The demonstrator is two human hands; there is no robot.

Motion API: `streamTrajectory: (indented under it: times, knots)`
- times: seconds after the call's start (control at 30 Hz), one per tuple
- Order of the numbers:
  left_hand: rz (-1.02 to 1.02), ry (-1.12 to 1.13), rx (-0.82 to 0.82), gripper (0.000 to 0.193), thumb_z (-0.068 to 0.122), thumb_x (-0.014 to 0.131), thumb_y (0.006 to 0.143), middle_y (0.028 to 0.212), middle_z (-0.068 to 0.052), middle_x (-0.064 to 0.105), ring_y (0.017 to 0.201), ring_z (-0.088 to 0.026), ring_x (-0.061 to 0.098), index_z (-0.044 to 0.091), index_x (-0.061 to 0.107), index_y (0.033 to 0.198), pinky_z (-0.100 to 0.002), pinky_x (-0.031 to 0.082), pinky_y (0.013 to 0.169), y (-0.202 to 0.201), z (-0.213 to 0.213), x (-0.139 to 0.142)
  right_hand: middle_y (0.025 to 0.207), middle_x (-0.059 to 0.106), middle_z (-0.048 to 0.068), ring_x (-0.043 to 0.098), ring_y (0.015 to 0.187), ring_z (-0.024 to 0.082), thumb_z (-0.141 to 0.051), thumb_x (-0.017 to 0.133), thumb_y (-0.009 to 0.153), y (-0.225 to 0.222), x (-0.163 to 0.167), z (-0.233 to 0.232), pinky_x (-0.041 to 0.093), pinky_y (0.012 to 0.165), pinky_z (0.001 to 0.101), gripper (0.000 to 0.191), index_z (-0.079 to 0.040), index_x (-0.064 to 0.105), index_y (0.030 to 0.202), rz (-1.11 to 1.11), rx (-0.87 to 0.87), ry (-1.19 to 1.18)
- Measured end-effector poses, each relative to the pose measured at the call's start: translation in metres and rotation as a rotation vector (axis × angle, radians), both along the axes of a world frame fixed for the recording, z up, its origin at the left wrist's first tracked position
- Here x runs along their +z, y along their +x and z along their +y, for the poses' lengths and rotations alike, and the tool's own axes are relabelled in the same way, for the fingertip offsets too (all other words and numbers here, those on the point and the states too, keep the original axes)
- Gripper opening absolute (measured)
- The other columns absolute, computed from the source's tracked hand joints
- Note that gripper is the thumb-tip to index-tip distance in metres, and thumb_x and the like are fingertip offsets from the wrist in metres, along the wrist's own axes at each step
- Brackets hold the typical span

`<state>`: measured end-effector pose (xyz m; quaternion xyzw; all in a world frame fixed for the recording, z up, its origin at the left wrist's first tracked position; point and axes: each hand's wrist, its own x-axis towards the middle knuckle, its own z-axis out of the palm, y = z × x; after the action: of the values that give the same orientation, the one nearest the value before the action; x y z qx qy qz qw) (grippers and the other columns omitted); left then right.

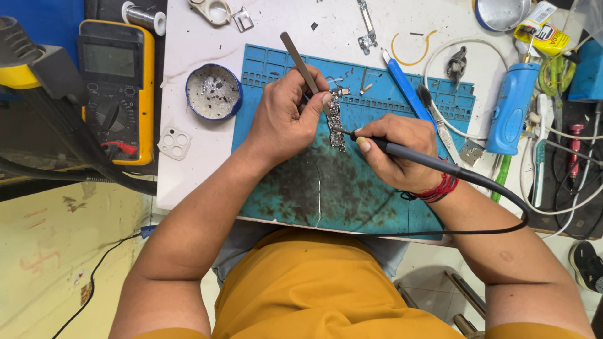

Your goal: The person solders a phone logic board on a blue silicone mat, holding the board steady with a flat metal tool in the left hand while applying a soldering iron with the right hand. They reposition the board, touch components along its edge, and dip the tool in a small container during the work.

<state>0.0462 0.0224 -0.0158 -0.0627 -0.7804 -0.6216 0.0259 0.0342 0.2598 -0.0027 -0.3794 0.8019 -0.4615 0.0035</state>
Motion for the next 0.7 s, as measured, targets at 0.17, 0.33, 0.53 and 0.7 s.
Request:
streamTrajectory:
  times: [0.17, 0.33, 0.53, 0.7]
  knots:
    - [-0.006, 0.000, -0.001, 0.008, 0.005, 0.066, 0.101, 0.074, -0.002, 0.064, 0.061, -0.005, 0.057, 0.000, 0.059, 0.104, -0.025, 0.042, 0.054, 0.0005, 0.0002, -0.0005, 0.086, 0.071, 0.012, 0.070, 0.071, 0.024, -0.005, 0.072, 0.095, 0.0004, -0.0008, -0.0002, 0.053, 0.063, 0.0313, 0.006, -0.001, 0.068, 0.099, 0.008, 0.004, -0.014]
    - [-0.010, -0.020, -0.005, 0.008, 0.005, 0.066, 0.102, 0.073, -0.001, 0.063, 0.060, -0.005, 0.056, 0.001, 0.060, 0.104, -0.025, 0.041, 0.053, 0.0005, -0.0010, 0.0000, 0.085, 0.071, 0.012, 0.070, 0.070, 0.024, -0.005, 0.072, 0.095, 0.0001, -0.0003, 0.0002, 0.052, 0.063, 0.0318, 0.007, -0.001, 0.069, 0.099, 0.013, 0.009, 0.004]
    - [-0.008, 0.000, -0.003, 0.008, 0.005, 0.066, 0.102, 0.073, -0.001, 0.063, 0.061, -0.005, 0.056, 0.000, 0.060, 0.104, -0.024, 0.042, 0.054, 0.0002, -0.0004, -0.0007, 0.085, 0.070, 0.012, 0.070, 0.071, 0.024, -0.005, 0.073, 0.095, 0.0005, -0.0004, 0.0006, 0.052, 0.063, 0.0319, 0.007, -0.002, 0.069, 0.099, 0.017, 0.006, 0.012]
    - [-0.011, 0.001, 0.000, 0.008, 0.005, 0.066, 0.101, 0.073, -0.001, 0.063, 0.061, -0.004, 0.056, 0.000, 0.060, 0.104, -0.024, 0.041, 0.053, 0.0005, -0.0004, -0.0005, 0.085, 0.070, 0.012, 0.069, 0.070, 0.024, -0.005, 0.073, 0.094, 0.0004, 0.0003, 0.0001, 0.052, 0.062, 0.0322, 0.006, -0.002, 0.069, 0.098, 0.011, 0.006, 0.022]
